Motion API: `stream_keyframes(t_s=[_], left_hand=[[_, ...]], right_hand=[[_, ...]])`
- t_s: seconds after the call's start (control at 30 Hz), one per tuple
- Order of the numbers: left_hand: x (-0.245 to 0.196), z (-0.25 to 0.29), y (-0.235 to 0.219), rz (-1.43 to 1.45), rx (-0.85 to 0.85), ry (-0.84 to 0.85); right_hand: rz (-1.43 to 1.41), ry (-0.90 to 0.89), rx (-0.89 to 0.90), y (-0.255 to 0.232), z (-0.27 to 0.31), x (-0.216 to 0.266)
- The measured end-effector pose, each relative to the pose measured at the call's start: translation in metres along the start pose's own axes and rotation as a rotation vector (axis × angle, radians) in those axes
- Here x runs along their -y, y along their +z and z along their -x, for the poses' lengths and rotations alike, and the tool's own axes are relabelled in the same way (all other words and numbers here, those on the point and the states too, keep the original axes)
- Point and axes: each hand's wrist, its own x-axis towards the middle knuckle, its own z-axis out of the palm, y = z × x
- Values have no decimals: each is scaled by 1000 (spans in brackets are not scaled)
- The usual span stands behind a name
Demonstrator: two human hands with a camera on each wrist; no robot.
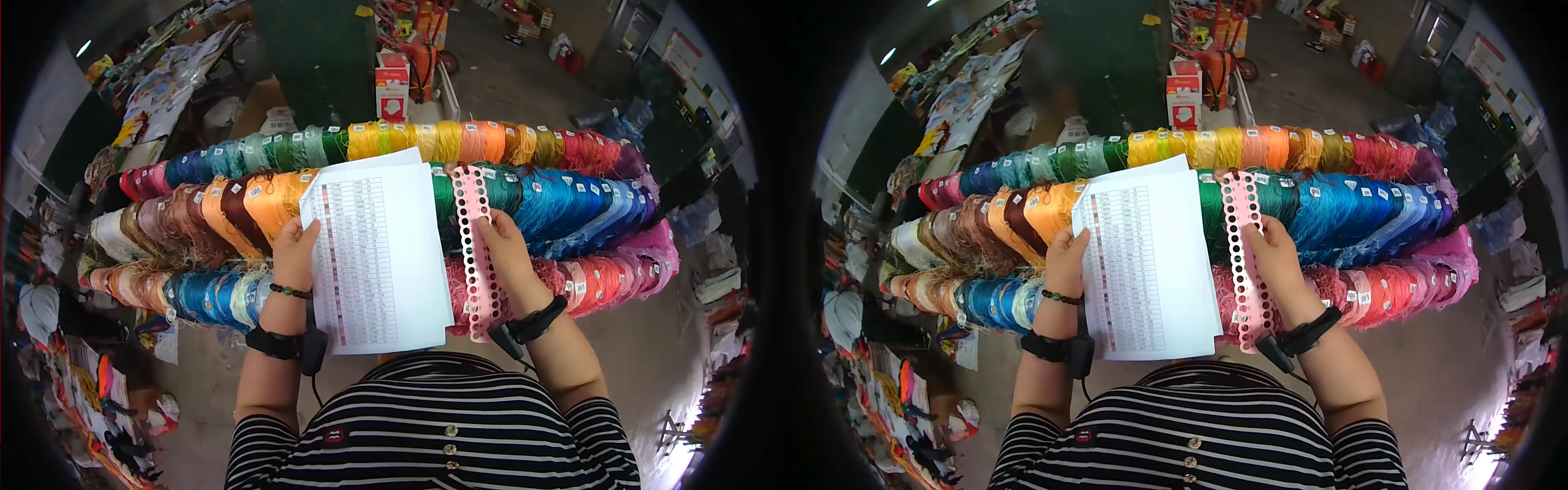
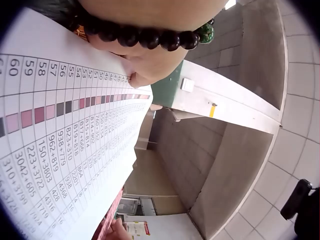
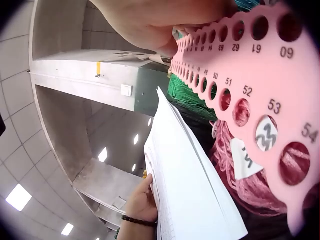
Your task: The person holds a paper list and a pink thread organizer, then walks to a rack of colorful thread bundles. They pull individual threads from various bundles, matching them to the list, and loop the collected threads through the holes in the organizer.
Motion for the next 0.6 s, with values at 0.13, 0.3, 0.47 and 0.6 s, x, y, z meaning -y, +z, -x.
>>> stream_keyframes(t_s=[0.13,0.3,0.47,0.6], left_hand=[[1,1,-3,75,38,-75],[-3,3,-3,199,194,-131],[-5,1,-6,227,250,-269],[-7,1,-6,249,265,-314]], right_hand=[[70,-65,13,-3,13,-4],[213,-110,25,-15,24,-17],[421,-145,-41,-11,33,-11],[275,-182,-35,-10,28,-23]])
